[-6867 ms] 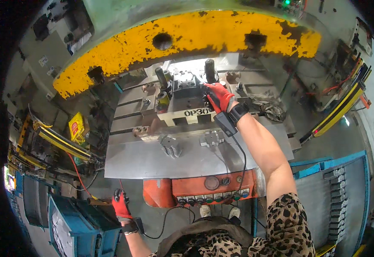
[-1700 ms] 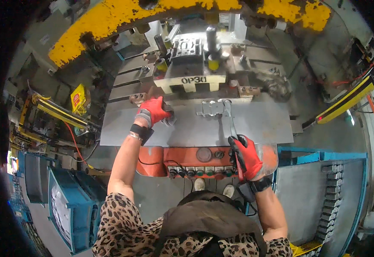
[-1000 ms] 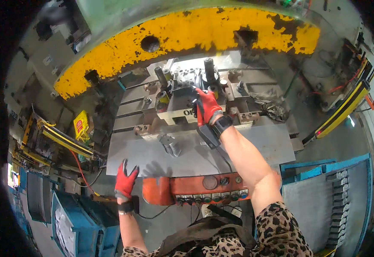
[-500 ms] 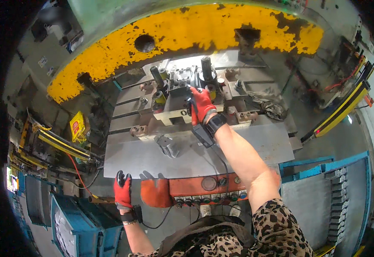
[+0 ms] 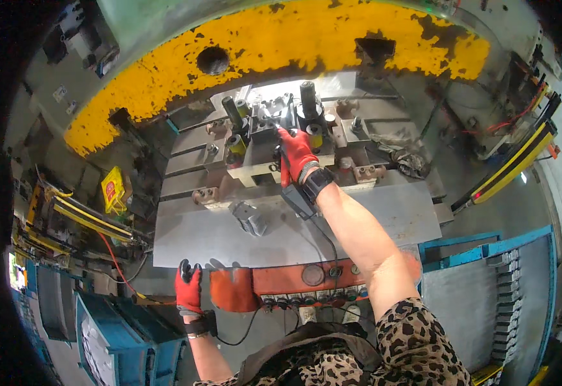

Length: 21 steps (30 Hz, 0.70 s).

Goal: The recorder operates an industrial metal press by placing metal blanks into a fixture, activating the press cycle, and removing the formed parts.

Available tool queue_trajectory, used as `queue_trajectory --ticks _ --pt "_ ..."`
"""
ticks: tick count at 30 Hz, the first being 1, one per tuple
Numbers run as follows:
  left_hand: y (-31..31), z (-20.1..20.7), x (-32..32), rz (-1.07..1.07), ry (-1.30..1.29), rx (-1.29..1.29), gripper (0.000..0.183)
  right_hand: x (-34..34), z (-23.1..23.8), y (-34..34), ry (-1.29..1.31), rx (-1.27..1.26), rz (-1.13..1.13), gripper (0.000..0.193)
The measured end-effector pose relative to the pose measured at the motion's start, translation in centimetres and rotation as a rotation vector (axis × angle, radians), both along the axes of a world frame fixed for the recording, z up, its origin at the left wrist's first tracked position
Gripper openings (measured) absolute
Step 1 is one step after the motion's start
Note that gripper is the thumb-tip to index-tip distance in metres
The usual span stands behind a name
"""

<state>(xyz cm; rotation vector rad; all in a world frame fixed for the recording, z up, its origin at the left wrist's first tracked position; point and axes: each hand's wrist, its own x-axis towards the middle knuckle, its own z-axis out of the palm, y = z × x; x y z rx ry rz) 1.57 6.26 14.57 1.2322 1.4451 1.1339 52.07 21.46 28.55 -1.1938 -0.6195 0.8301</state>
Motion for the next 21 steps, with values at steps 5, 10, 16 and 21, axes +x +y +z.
queue_trajectory --ticks 5,10,16,21 --pt "-0.5 -0.9 -0.6 0.046 -0.05 -0.03 0.071 -0.6 0.5 -0.6 0.102 -0.048 0.056 0.061" --pt "-0.3 -0.9 -0.2 0.009 0.01 -0.041 0.072 -1.1 0.6 -0.8 0.011 -0.053 0.056 0.054" --pt "-0.6 -2.5 -1.4 0.023 0.025 -0.006 0.071 -1.9 1.2 -1.8 -0.076 -0.143 0.118 0.051" --pt "-1.0 -3.1 -1.9 0.053 -0.039 0.041 0.072 -1.1 4.7 -2.0 0.168 -0.247 0.203 0.049"
